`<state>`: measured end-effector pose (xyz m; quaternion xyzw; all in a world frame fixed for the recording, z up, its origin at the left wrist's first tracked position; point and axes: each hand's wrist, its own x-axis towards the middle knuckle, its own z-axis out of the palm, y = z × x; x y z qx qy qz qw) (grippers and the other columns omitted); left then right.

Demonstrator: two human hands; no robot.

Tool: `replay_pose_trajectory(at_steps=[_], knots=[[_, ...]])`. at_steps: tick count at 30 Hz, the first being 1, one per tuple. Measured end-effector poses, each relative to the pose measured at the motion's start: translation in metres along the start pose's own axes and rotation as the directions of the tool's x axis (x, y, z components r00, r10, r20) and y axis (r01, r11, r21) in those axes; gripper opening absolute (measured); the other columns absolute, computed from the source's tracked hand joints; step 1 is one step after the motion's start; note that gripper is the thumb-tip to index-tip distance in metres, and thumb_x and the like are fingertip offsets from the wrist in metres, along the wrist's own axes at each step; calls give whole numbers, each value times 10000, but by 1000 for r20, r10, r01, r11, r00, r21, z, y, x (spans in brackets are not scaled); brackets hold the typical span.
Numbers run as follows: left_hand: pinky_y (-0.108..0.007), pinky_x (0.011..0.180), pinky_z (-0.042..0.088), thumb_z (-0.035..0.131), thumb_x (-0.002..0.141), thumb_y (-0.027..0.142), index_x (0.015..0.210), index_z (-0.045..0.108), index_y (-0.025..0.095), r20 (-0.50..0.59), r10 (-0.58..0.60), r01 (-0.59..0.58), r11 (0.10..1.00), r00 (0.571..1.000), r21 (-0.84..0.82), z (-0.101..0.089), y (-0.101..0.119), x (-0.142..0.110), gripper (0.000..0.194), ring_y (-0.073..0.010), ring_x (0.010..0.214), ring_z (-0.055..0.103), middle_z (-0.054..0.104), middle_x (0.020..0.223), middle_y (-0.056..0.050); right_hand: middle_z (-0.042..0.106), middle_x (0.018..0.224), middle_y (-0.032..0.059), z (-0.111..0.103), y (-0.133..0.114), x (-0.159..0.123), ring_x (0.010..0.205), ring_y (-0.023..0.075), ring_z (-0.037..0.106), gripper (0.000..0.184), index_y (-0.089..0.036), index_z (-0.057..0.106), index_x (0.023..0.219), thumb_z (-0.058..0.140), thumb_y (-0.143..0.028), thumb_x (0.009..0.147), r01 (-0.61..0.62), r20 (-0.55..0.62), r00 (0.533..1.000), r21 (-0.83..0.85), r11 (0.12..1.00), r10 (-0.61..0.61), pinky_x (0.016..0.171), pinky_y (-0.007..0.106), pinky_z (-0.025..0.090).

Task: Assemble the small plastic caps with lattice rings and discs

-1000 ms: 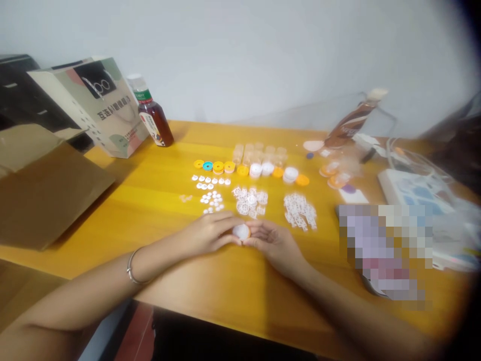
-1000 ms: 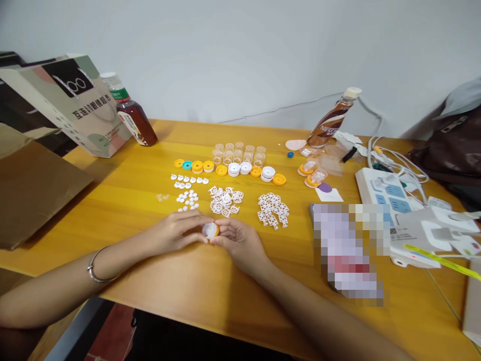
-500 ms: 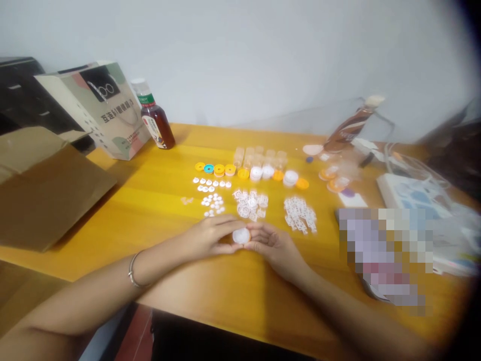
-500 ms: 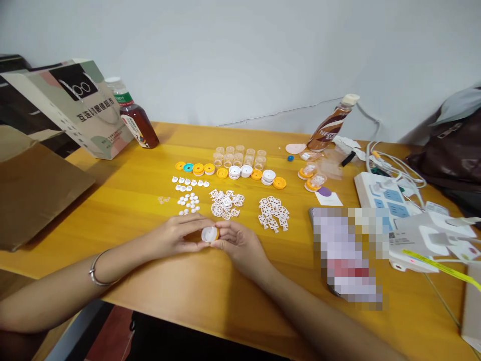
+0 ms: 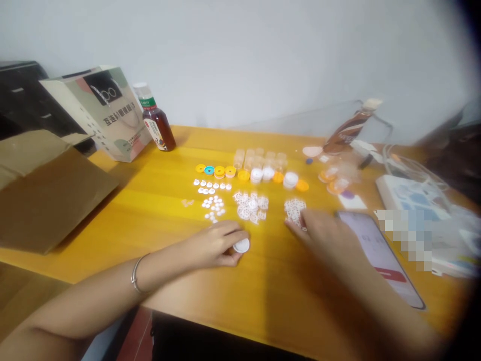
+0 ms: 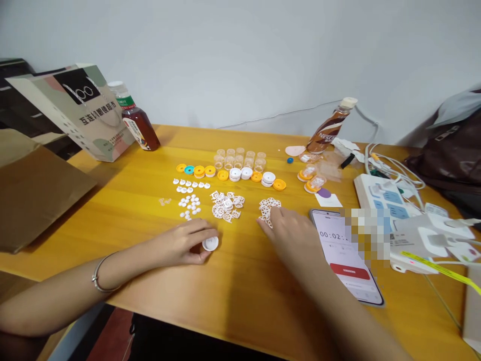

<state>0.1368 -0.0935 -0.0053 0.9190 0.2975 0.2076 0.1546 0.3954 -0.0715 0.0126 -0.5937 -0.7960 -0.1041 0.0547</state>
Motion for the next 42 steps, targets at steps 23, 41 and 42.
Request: replay_pose_trajectory(at_steps=[23,41,42], knots=[[-289,749,477,503,811,222,1074,534,130,31,43,-41,998,999,-51,1,2,5,281,-166,839,542,573,940,-99,480,576,-19,7,-48,-6,536,125,445,295,-209,428,642,371,-349,895,17,17,999,799,601,-50,525,241,340],[-324,760,478,431,892,193,1068,554,145,-276,10,49,977,961,208,-6,-33,9,220,-156,858,536,590,930,-82,578,631,-17,17,-61,1,558,103,532,245,-191,522,701,571,-417,780,-206,219,967,973,-101,131,604,256,453],[-316,751,473,419,894,179,1053,561,146,-270,18,44,974,963,223,-6,-38,11,216,-153,849,528,585,927,-80,575,626,-18,17,-61,1,551,101,529,250,-190,521,692,573,-420,777,-205,217,967,974,-100,135,600,254,451]])
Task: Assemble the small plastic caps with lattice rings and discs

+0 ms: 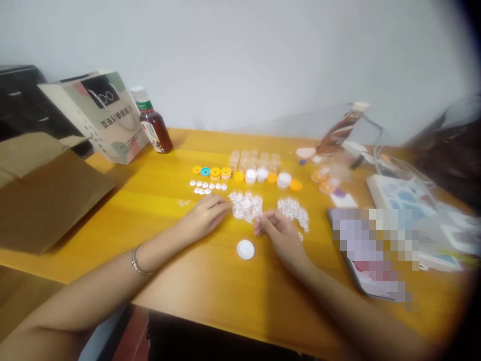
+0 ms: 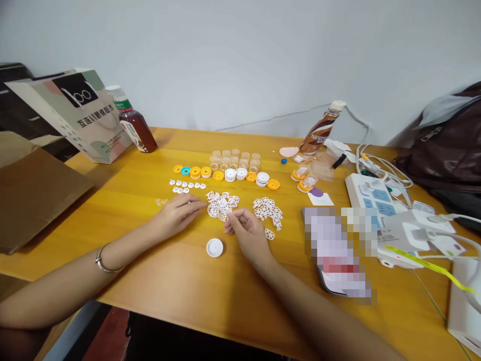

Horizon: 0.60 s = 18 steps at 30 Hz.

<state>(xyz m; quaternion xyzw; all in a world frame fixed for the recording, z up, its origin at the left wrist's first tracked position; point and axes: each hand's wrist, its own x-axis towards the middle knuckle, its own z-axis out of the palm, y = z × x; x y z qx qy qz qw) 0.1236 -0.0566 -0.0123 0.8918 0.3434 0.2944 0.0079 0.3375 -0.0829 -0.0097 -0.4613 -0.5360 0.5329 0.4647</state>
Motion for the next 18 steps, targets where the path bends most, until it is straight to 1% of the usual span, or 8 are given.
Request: replay_pose_trajectory(at_steps=[3,7,13,15,18], knots=[[-302,748,452,400,897,153,1031,574,158,38,59,-60,998,998,31,3,-8,4,220,-152,854,508,575,943,-78,567,613,-20,0,-1,0,539,98,519,262,-191,517,671,572,-425,773,7,-4,1000,-10,1000,-7,589,251,446],[-311,764,424,385,904,154,991,584,151,109,105,-115,989,989,90,8,-8,7,217,-168,881,490,575,969,-86,569,609,-22,1,-1,0,538,98,524,256,-192,515,672,583,-420,765,-1,-5,1000,0,1000,1,583,249,444],[-300,755,412,371,905,142,902,587,139,124,105,-117,989,987,94,8,-8,9,216,-164,857,482,580,941,-80,573,621,-25,1,0,0,534,91,524,209,-188,517,703,590,-371,775,-13,-6,1000,41,999,13,578,240,438],[-296,750,411,367,903,134,892,583,141,120,95,-103,993,988,61,7,-6,11,216,-160,846,485,581,925,-75,573,625,-25,0,0,0,537,92,524,203,-188,517,707,586,-365,780,-19,0,1000,42,999,19,581,240,437],[-299,767,412,390,895,147,891,577,140,119,59,-54,998,991,-44,2,-1,12,187,-158,862,493,574,920,-73,575,626,-26,-1,0,0,538,91,523,200,-188,515,714,588,-363,780,-24,9,1000,60,998,23,581,238,433]])
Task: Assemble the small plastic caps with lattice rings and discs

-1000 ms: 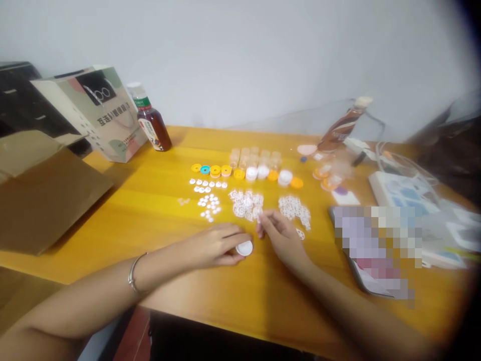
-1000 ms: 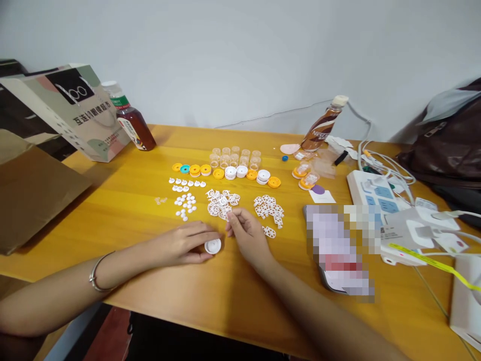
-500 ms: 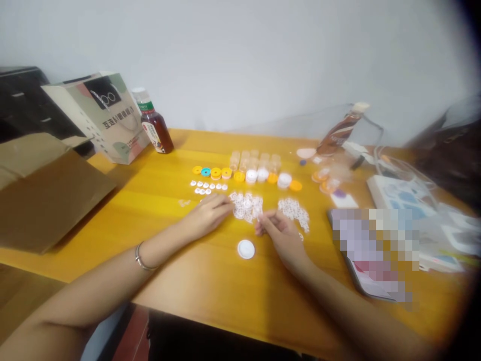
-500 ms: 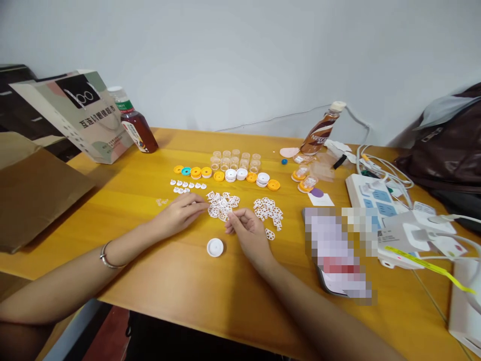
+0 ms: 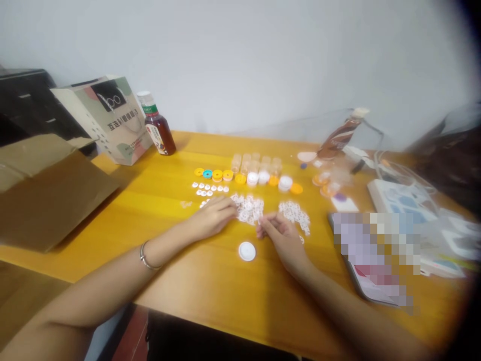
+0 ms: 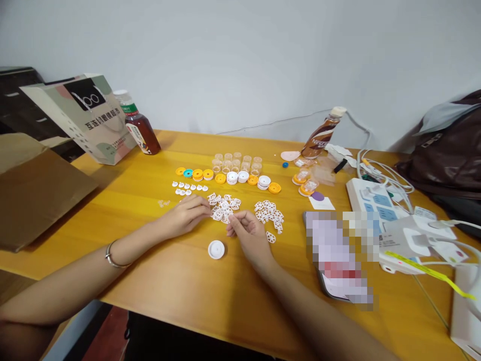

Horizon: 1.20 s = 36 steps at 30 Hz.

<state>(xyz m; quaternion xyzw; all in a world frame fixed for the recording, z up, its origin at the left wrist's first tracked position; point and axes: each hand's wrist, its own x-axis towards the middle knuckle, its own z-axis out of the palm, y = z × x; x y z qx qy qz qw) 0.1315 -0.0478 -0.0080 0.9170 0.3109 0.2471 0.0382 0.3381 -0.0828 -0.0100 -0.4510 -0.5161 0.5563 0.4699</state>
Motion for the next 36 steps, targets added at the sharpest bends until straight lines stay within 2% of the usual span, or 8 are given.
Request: replay_pose_trajectory(at_steps=[4,8,13,18,23,29,33,36], knots=[[-309,801,409,439,874,174,897,564,142,-14,-67,63,977,998,-204,-4,7,0,131,-156,880,500,570,915,-68,573,614,-28,-1,1,1,533,90,520,197,-187,514,718,598,-356,772,-6,13,1000,25,1000,6,569,233,424],[-291,789,415,485,839,175,862,547,149,-59,-210,161,876,976,-455,-4,15,-1,70,-142,853,518,571,889,-57,556,588,-37,0,0,1,517,88,504,226,-189,514,698,613,-385,749,-11,0,1000,5,1000,11,556,232,417],[-265,776,409,537,799,189,791,514,140,0,-458,294,572,889,-766,-5,25,-1,54,-138,864,522,557,916,-62,533,577,-32,2,-3,-1,575,106,500,248,-190,544,653,643,-411,707,-1,-49,999,-62,998,-3,617,250,427],[-218,675,384,563,774,218,749,510,138,149,-571,397,338,807,-853,-8,26,0,100,-94,699,502,540,748,-2,554,601,-25,3,-5,-2,590,109,508,248,-188,547,647,651,-407,699,-30,-40,999,-32,999,29,636,257,424],[-201,638,369,570,767,222,745,531,136,212,-588,431,262,781,-863,-5,24,2,97,-74,629,473,517,670,26,558,601,-27,3,-3,-2,590,107,508,250,-185,550,642,650,-406,703,-38,-34,999,-6,999,38,638,259,417],[-219,663,397,585,759,237,766,547,131,270,-594,459,191,758,-868,-5,27,5,113,-80,637,499,569,694,7,560,599,-31,2,-2,-2,594,101,507,206,-183,552,660,644,-357,720,-44,-25,999,22,999,44,644,251,413],[-219,677,412,578,766,245,777,554,136,294,-595,474,169,748,-864,-6,27,5,113,-83,662,521,586,720,2,565,601,-30,1,-2,-1,593,99,508,189,-184,551,666,641,-339,724,-47,-26,999,26,999,47,645,248,418],[-212,642,417,575,769,255,742,548,139,301,-614,515,204,730,-832,-6,26,3,122,-84,651,532,588,702,2,573,610,-22,1,-2,-1,594,105,514,193,-183,556,674,641,-349,722,-43,-28,999,27,999,44,647,259,426]])
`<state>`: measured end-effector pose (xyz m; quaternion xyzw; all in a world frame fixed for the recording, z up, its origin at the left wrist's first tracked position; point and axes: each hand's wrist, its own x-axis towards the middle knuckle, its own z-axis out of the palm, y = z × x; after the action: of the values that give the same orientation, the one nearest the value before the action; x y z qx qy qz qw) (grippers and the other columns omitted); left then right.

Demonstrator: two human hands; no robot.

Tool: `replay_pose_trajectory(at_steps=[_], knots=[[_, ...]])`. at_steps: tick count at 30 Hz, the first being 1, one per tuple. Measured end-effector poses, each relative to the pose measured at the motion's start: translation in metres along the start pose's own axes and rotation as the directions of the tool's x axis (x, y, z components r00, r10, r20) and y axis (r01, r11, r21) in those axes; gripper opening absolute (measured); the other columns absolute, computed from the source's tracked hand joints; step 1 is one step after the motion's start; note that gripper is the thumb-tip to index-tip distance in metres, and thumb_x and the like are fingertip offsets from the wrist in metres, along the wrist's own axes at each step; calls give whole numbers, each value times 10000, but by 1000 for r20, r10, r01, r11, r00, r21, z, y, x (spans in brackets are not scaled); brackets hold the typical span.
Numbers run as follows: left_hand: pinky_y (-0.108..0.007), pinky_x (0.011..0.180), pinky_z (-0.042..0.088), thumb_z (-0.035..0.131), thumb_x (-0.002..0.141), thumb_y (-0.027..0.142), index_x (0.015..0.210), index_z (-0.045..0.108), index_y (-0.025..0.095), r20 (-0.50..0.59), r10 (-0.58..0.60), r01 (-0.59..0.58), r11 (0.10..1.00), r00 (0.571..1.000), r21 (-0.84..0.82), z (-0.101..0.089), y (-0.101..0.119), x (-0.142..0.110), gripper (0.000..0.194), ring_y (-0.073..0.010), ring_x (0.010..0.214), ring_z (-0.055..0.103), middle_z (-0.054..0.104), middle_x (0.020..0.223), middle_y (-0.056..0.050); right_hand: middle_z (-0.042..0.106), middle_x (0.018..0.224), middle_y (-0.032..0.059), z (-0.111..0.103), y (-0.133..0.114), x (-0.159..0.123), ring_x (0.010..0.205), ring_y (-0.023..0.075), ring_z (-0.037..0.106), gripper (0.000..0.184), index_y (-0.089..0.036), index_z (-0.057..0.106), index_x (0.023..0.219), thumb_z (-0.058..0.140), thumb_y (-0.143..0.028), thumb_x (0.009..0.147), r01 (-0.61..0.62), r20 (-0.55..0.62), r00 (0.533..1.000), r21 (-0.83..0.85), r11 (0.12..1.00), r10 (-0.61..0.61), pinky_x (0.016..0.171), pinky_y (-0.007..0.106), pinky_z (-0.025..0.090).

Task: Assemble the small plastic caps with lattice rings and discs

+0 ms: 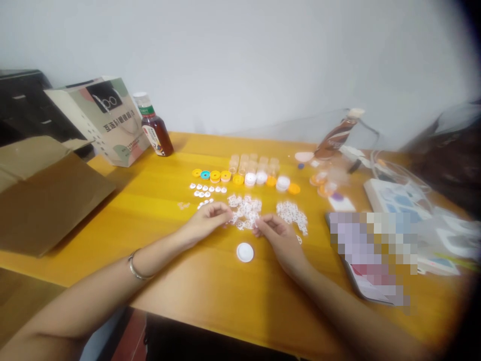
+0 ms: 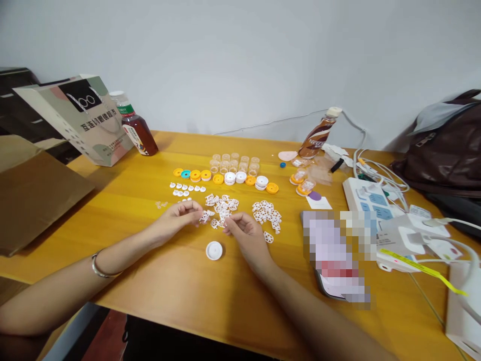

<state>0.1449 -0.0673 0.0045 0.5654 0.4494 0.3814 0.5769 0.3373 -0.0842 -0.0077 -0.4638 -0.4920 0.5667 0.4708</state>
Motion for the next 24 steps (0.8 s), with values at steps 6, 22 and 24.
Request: replay_pose_trajectory(at_steps=[6,22,24], knots=[[-225,604,438,562,798,307,753,545,126,61,-39,34,997,997,67,1,-1,-1,187,-86,579,559,621,656,-21,585,621,-17,1,-1,0,590,106,526,214,-183,564,668,645,-376,713,-1,11,1000,-7,1000,1,640,264,437],[-240,740,479,598,788,213,1086,564,171,93,-2,15,990,996,-137,-3,-1,-2,302,-87,708,615,641,746,-6,676,712,0,5,1,-4,697,126,623,183,-188,663,703,743,-320,605,-180,5,983,199,963,182,767,300,500],[-248,742,486,594,788,211,1039,602,174,106,-11,24,993,994,-119,-3,1,-3,254,-98,727,621,651,766,-20,678,699,2,5,0,-4,684,123,622,164,-187,681,695,744,-310,608,-202,34,979,219,955,199,765,297,502]])
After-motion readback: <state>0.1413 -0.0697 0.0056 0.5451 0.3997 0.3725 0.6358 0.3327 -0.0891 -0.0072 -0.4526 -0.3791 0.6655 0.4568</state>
